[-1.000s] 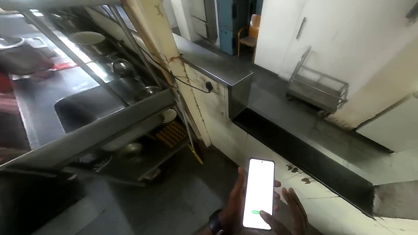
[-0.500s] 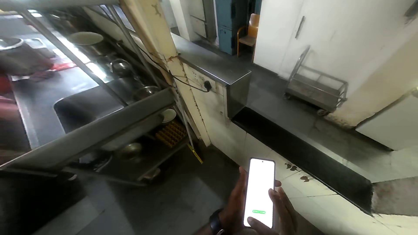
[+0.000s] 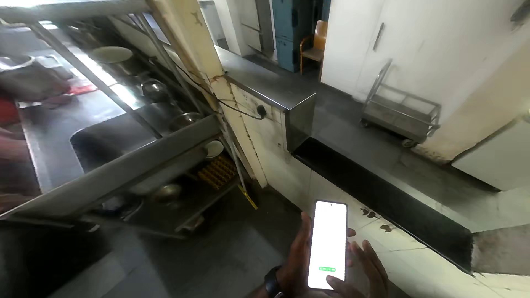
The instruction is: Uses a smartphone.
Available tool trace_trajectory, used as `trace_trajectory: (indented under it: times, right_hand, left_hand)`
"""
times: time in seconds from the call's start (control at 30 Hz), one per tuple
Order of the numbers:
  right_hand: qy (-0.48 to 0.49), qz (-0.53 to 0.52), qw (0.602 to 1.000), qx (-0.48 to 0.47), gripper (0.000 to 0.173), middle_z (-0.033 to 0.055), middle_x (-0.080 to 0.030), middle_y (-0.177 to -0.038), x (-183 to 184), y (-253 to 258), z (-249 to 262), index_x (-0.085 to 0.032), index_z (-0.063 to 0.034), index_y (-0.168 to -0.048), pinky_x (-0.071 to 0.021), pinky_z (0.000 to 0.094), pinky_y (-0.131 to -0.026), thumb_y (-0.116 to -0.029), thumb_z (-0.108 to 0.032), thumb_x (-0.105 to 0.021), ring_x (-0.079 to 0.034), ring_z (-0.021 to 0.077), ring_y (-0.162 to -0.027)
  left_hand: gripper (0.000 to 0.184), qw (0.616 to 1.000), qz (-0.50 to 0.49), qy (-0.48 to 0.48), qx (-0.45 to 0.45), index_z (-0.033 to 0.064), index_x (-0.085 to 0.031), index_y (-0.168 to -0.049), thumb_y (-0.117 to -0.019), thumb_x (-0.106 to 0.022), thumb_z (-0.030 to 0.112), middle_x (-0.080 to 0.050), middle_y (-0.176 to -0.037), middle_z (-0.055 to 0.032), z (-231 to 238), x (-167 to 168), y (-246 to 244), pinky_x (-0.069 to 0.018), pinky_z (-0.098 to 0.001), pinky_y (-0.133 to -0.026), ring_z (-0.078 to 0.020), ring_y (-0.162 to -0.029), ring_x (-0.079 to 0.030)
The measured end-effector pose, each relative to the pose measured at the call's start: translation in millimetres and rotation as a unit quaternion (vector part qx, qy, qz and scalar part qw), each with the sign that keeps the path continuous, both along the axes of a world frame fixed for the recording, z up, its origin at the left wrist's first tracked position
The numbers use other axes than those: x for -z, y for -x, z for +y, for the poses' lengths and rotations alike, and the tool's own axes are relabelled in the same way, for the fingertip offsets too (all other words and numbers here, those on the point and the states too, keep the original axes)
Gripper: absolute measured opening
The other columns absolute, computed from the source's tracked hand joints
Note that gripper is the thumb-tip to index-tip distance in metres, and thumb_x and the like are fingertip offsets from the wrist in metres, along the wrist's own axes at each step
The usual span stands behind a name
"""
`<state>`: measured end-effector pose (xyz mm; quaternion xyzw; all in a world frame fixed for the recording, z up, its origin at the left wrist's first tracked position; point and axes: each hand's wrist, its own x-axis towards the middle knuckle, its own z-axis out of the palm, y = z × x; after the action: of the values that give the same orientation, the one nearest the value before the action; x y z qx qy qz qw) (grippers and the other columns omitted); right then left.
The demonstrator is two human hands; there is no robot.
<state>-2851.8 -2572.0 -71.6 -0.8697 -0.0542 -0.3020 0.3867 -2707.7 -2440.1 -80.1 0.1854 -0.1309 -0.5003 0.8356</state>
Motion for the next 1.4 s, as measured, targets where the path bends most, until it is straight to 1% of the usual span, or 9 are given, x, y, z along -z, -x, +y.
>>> trace_trajectory:
  times: [0.07, 0.13, 0.23, 0.3, 0.4, 0.53, 1.2, 1.3, 1.4]
  right_hand:
    - [-0.029, -0.004, 0.998, 0.047, 0.038, 0.001, -0.045, -0.158, -0.3, 1.7, -2.5, -0.071, -0.0323, -0.123, -0.0275, 0.0451, -0.126, -0.1046, -0.053, -0.045, -0.028, 0.0224, -0.155]
    - [-0.111, 0.01, 0.991, 0.075, 0.032, 0.009, -0.049, -0.154, 0.1, 0.8, -2.4, -0.068, -0.0204, -0.127, -0.0415, 0.0446, -0.12, -0.1029, -0.038, -0.057, -0.041, 0.0241, -0.148]
    - [-0.312, 0.082, 0.946, 0.016, 0.068, 0.0223, -0.039, -0.158, 0.3, -1.4, 1.6, -0.036, 0.0068, -0.152, -0.0495, 0.0459, -0.113, -0.0984, -0.024, -0.064, -0.045, 0.03, -0.144]
    - [-0.384, 0.103, 0.917, -0.028, 0.086, 0.0206, -0.034, -0.162, 3.5, -2.4, 3.6, -0.016, 0.0058, -0.159, -0.0468, 0.0452, -0.115, -0.0934, -0.016, -0.068, -0.041, 0.0287, -0.147]
    - [-0.38, 0.105, 0.918, -0.048, 0.097, 0.0211, -0.03, -0.164, 4.7, -2.0, 4.6, -0.008, 0.0049, -0.161, -0.0429, 0.0442, -0.119, -0.0905, -0.011, -0.072, -0.038, 0.0282, -0.149]
    - [-0.354, 0.115, 0.928, -0.016, 0.098, 0.0232, -0.028, -0.164, 3.5, -2.3, 3.2, -0.011, 0.0066, -0.161, -0.0434, 0.0436, -0.119, -0.0873, -0.008, -0.074, -0.037, 0.0284, -0.15]
    - [-0.37, 0.098, 0.924, -0.019, 0.085, 0.0219, -0.027, -0.165, 6.1, 0.0, 3.1, -0.014, 0.0053, -0.16, -0.0428, 0.0428, -0.118, -0.0946, -0.014, -0.064, -0.037, 0.0289, -0.149]
    - [-0.28, 0.081, 0.957, 0.015, 0.074, 0.0232, -0.033, -0.163, 8.2, -0.9, 1.6, -0.03, 0.0029, -0.157, -0.0433, 0.0454, -0.117, -0.0981, -0.027, -0.065, -0.038, 0.0309, -0.148]
    - [-0.166, 0.069, 0.982, 0.053, 0.063, 0.0212, -0.031, -0.163, 1.7, -4.1, -3.5, -0.051, -0.0167, -0.149, -0.0503, 0.0427, -0.111, -0.0959, -0.045, -0.068, -0.041, 0.0292, -0.146]
  left_hand:
    - [0.093, 1.0, 0.02, 0.005, 0.02, 0.0098, -0.049, -0.145, -0.0891, -0.037, 0.083, -0.054, -0.142, -0.0235, -1.8, 1.2, -1.6, -0.0517, -0.0547, -0.099, -0.0377, -0.118, -0.062]
    - [0.093, 0.999, 0.027, 0.0, 0.018, 0.0099, -0.049, -0.145, -0.0885, -0.038, 0.083, -0.054, -0.142, -0.0235, -3.0, 1.0, -2.9, -0.0528, -0.0549, -0.098, -0.038, -0.117, -0.063]
    - [0.092, 1.0, 0.015, -0.008, 0.003, 0.0105, -0.049, -0.146, -0.0897, -0.036, 0.082, -0.055, -0.14, -0.0236, -3.2, 0.5, -5.1, -0.0533, -0.0554, -0.098, -0.038, -0.117, -0.063]
    - [0.093, 1.0, 0.001, -0.027, -0.014, 0.0094, -0.049, -0.146, -0.0895, -0.037, 0.082, -0.057, -0.138, -0.0247, -3.2, -0.9, -5.2, -0.0542, -0.0561, -0.097, -0.0381, -0.117, -0.063]
    - [0.094, 0.999, -0.011, -0.036, -0.023, 0.008, -0.047, -0.147, -0.09, -0.036, 0.082, -0.056, -0.139, -0.0259, -4.2, -0.9, -5.3, -0.0536, -0.057, -0.098, -0.0393, -0.118, -0.063]
    - [0.093, 0.999, -0.003, -0.034, -0.016, 0.009, -0.046, -0.147, -0.0899, -0.038, 0.081, -0.056, -0.139, -0.0259, -6.8, -0.6, -5.0, -0.0528, -0.0582, -0.098, -0.0401, -0.119, -0.062]
    - [0.087, 0.999, -0.003, -0.028, -0.016, 0.0093, -0.05, -0.146, -0.093, -0.038, 0.078, -0.06, -0.134, -0.0247, -7.2, 0.1, -1.7, -0.0527, -0.0564, -0.1, -0.0372, -0.119, -0.063]
    - [0.089, 0.999, -0.015, -0.036, -0.004, 0.0106, -0.05, -0.145, -0.0919, -0.036, 0.08, -0.06, -0.133, -0.0241, -6.0, 0.5, -0.6, -0.054, -0.0554, -0.097, -0.0368, -0.117, -0.064]
    - [0.084, 0.999, -0.018, -0.03, 0.009, 0.0125, -0.053, -0.144, -0.0934, -0.036, 0.078, -0.062, -0.132, -0.0214, -3.5, 1.2, 3.2, -0.0539, -0.0533, -0.099, -0.0336, -0.118, -0.064]
